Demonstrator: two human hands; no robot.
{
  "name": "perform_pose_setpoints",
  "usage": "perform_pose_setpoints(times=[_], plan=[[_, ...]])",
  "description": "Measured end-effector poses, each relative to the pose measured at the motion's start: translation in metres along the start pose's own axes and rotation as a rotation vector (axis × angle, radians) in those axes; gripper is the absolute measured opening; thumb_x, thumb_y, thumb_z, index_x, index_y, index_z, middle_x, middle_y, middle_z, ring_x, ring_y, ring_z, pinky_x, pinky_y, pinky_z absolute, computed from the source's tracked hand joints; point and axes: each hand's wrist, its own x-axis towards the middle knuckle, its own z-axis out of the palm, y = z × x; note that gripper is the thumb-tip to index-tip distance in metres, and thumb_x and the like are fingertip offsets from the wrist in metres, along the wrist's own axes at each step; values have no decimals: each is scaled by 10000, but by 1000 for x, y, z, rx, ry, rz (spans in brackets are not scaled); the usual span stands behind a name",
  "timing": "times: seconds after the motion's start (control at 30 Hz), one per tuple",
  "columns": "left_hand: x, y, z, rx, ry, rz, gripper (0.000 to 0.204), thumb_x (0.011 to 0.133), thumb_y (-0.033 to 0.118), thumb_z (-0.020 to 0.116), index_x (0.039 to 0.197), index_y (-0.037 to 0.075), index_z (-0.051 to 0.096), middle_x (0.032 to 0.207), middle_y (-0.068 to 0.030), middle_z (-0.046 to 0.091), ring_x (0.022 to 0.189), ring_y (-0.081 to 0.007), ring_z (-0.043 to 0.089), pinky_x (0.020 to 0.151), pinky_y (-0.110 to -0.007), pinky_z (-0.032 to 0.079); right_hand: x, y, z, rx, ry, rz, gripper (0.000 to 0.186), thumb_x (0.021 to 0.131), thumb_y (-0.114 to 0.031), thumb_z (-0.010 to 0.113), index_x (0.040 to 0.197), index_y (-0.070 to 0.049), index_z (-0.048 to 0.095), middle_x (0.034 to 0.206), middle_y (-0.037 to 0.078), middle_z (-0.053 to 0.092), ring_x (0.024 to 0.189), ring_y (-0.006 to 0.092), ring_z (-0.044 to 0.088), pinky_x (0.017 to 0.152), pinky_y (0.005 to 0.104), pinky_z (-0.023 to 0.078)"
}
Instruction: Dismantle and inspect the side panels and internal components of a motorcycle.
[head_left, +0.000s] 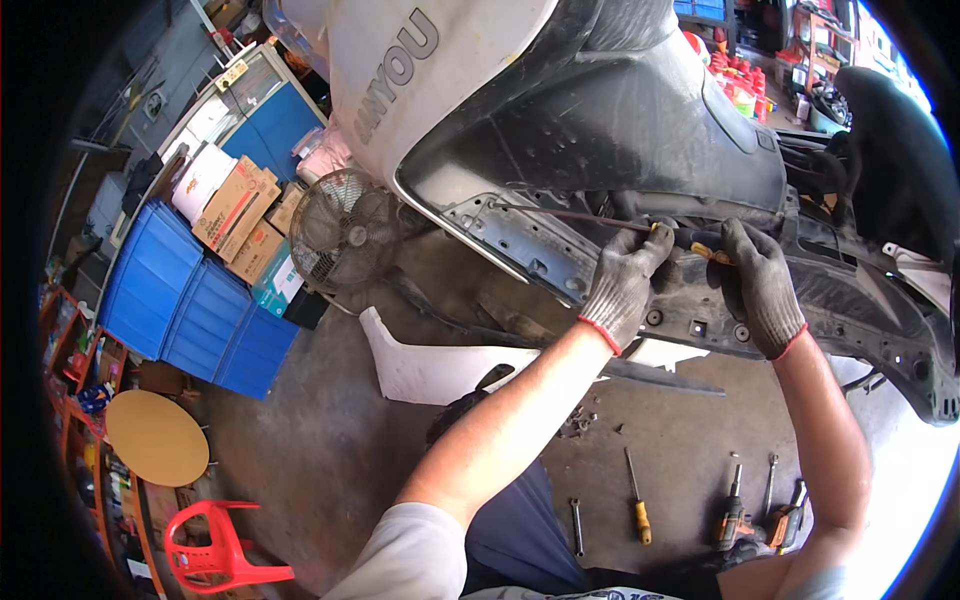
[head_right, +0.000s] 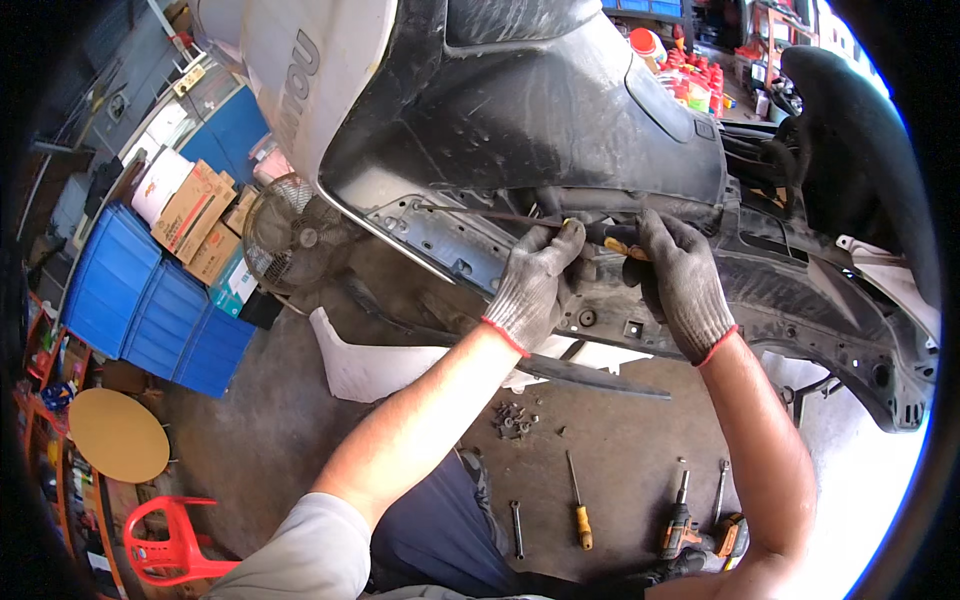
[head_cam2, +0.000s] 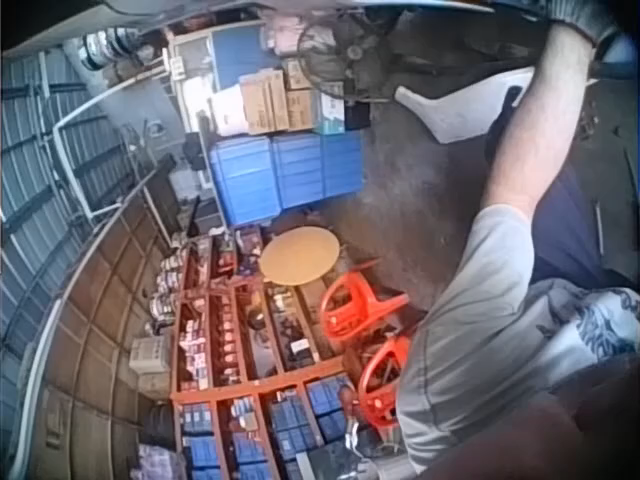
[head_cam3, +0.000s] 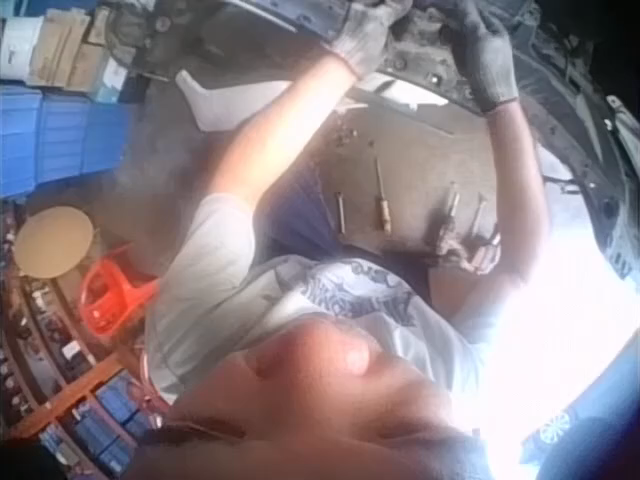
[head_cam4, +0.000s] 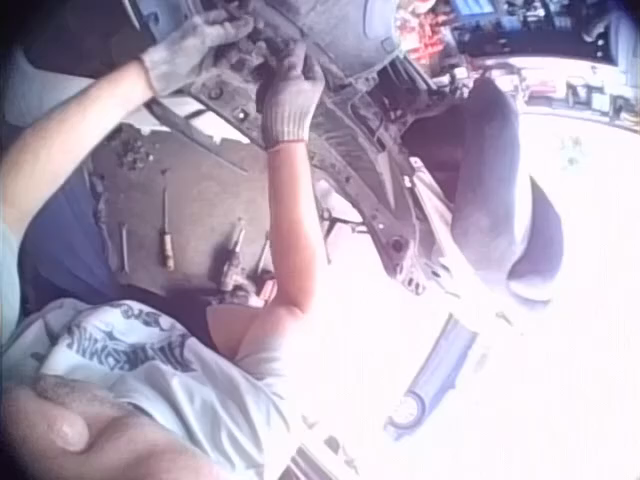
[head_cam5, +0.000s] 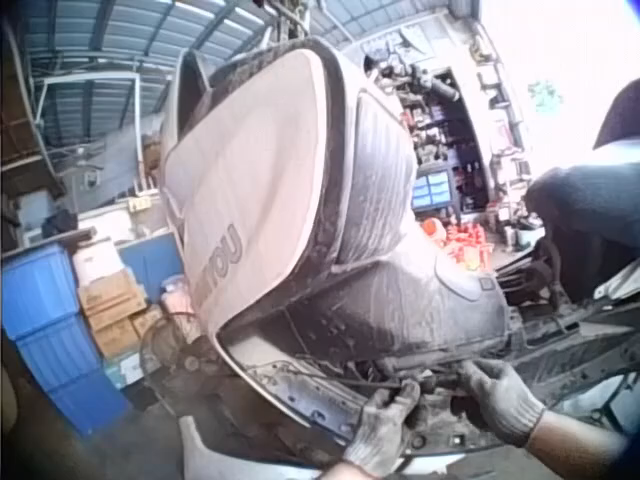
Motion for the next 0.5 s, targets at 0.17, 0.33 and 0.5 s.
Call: perform_pose_setpoints(times=[0.17,0.33,0.5], plan=[[-1,0,7,65,65,73,313,994,335,645,1067,32,619,916,-35,657,802,-112,655,655,-246,551,15,14,5,-589,213,-944,315,993,-311,616,1174,-54,639,897,82,666,633,157,606,550,300,466],[-1,1,4,101,122,-39,290,997,324,641,1074,46,624,964,-42,661,816,-117,653,674,-270,558,11,20,-2,269,-59,158,358,899,-76,695,1244,-35,609,1013,119,660,873,222,687,740,363,551],[1,2,0,77,97,34,292,992,329,649,1080,51,632,940,-37,664,798,-117,645,664,-270,546,17,17,5,-854,383,-1366,350,1032,-381,552,1150,-66,649,754,39,633,514,53,491,453,204,351]])
